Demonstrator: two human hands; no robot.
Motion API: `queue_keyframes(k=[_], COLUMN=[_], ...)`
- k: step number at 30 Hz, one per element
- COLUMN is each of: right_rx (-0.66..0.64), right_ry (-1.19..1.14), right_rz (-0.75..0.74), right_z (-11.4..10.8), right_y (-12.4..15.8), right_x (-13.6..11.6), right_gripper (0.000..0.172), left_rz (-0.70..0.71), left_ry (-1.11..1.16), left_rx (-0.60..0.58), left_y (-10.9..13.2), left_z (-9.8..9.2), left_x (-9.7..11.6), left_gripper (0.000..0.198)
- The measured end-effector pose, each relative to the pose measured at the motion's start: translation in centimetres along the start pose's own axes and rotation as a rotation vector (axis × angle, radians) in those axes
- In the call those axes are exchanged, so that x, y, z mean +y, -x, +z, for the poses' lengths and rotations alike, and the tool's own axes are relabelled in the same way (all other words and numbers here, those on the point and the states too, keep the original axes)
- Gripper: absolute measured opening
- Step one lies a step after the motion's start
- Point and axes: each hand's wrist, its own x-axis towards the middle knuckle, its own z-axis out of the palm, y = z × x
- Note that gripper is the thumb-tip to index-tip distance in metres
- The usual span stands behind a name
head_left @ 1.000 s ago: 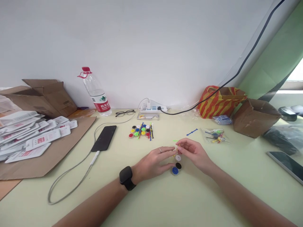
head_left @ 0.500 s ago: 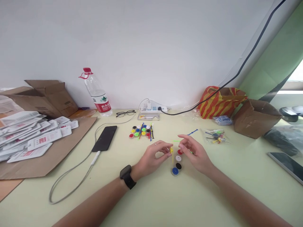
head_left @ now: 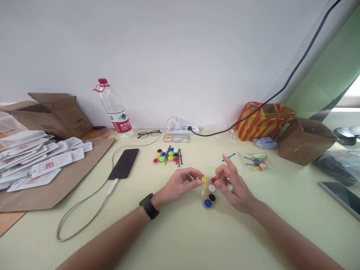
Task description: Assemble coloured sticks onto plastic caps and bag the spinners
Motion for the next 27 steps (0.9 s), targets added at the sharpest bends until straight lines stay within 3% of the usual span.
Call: queue_keyframes(k=[3, 6, 8, 12, 18, 24, 27], right_rx=[-0.078, -0.166, -0.123, -0.035, -0.030, -0.041, -0.108], right_ry=[-0.052, -0.180, -0.233, -0.207, -0.093, -0.122, -0.134], right_rz=[0.100, 0.155, 0.148, 0.188, 0.314, 0.286, 0.254], right_z=[0.0, -0.2, -0.4, -0.6, -0.6, -0.1, 0.2], right_y=[-0.3, -0.7, -1.1, -1.5, -1.6, -1.4, -1.2], right_x=[-0.2, -0.6, -0.6, -0.3, -0.1, -0.4, -0.2], right_gripper=[0.020, 0.058, 0.064, 0.060, 0.047, 0.028, 0.031], left_rz=[-0.016, -0.012, -0.013, -0.021, 0.101, 0.087, 0.050], left_ry=[-0.036, -0.037, -0.034, -0.108, -0.344, -0.323, -0.272], left_rx=[-0.006, 0.018, 0.032, 0.077, 0.318, 0.308, 0.261], left_y=[0.0, 0.1, 0.1, 0.0, 0.1, 0.1, 0.1], left_z=[-0.2, -0.3, -0.3, -0.2, 0.2, 0.3, 0.3], left_x=[0.0, -0.2, -0.3, -0.4, -1.2, -1.2, -0.8], left_gripper=[0.030, 0.031, 0.032, 0.030, 0.018, 0.020, 0.024])
